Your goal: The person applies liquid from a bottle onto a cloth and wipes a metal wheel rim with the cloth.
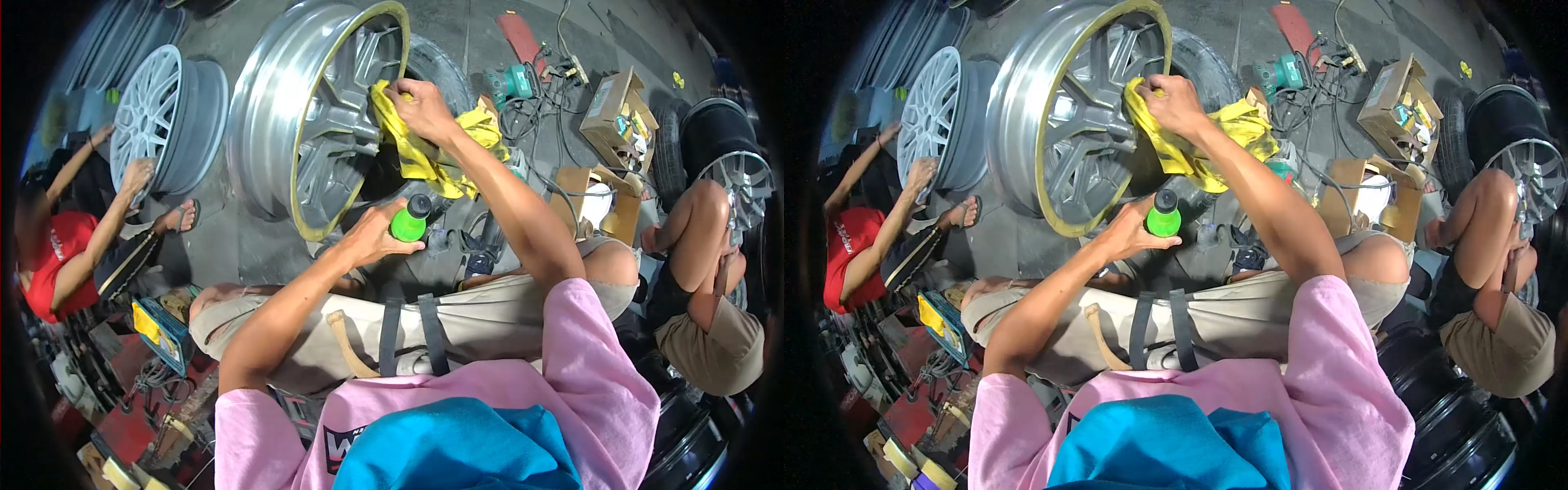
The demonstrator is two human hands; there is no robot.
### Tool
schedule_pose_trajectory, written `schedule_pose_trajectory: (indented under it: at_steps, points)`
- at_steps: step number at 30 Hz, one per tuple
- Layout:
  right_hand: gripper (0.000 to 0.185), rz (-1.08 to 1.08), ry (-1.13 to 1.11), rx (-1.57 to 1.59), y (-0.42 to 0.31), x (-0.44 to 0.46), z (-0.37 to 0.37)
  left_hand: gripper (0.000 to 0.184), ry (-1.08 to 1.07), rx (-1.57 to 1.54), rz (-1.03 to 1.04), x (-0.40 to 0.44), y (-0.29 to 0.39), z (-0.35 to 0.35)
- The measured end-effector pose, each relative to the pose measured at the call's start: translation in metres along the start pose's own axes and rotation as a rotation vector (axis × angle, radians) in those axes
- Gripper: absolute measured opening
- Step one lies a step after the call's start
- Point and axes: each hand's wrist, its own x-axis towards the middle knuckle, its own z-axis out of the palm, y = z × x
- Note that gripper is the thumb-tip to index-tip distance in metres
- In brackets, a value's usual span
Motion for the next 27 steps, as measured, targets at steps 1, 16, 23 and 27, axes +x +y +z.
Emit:
schedule_pose_trajectory:
  at_steps: [1,16,23,27]
  points:
    - [0.027,-0.002,0.006,0.006,0.002,0.003,-0.003,0.063,-0.002,-0.017,-0.026,-0.001,0.001,-0.003]
    - [0.032,-0.381,-0.223,-0.243,0.004,0.027,-0.019,0.063,-0.002,-0.027,-0.067,-0.006,0.001,-0.01]
    - [0.03,0.028,-0.133,0.174,0.04,0.017,-0.036,0.064,0.026,-0.02,-0.01,0.001,0.007,-0.009]
    - [0.034,-0.092,-0.135,0.313,0.006,0.026,-0.042,0.064,0.01,-0.042,-0.023,-0.004,0.007,-0.007]
